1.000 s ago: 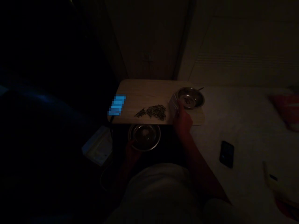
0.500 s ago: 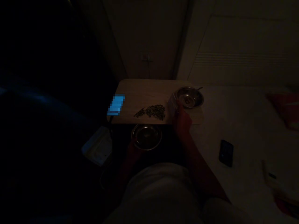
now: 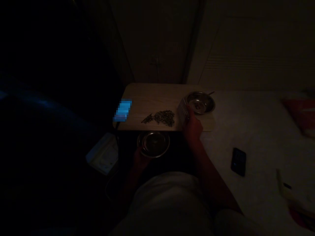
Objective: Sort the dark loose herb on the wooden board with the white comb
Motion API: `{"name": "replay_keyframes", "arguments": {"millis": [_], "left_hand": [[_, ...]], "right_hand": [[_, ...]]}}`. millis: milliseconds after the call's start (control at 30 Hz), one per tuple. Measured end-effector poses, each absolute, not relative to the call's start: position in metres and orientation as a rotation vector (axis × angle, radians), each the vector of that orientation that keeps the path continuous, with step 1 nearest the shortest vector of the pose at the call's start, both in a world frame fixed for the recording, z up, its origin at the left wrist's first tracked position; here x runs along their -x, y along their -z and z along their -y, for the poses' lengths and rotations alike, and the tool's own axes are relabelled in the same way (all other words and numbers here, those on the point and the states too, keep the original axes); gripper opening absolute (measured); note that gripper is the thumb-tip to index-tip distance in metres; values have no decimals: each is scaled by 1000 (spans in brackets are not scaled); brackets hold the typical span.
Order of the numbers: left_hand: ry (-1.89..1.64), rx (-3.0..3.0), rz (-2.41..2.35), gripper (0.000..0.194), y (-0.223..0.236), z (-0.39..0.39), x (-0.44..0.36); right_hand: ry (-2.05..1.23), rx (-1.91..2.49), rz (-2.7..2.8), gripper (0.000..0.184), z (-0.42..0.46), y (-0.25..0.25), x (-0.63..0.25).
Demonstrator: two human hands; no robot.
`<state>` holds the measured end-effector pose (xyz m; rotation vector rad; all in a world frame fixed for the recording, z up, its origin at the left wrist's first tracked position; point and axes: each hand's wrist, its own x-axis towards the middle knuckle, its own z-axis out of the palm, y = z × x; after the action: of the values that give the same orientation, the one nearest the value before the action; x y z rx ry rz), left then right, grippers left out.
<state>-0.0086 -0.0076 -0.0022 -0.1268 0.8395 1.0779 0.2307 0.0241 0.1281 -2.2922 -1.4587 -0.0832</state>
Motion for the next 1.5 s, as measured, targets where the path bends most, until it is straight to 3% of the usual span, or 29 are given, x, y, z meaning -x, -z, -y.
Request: {"name": "replay_keyframes", "arguments": {"millis": [900, 1267, 1500], "left_hand": [[-1077, 87, -936, 33, 16, 10, 7], [-1019, 134, -822, 45, 9, 10, 11], [-1097, 114, -863, 40, 6, 11, 8]], "right_hand": [[51, 2308, 1416, 56, -24, -129, -232], [80, 2305, 1433, 56, -24, -129, -234], [31, 2277, 1429, 55, -24, -129, -234]]}}
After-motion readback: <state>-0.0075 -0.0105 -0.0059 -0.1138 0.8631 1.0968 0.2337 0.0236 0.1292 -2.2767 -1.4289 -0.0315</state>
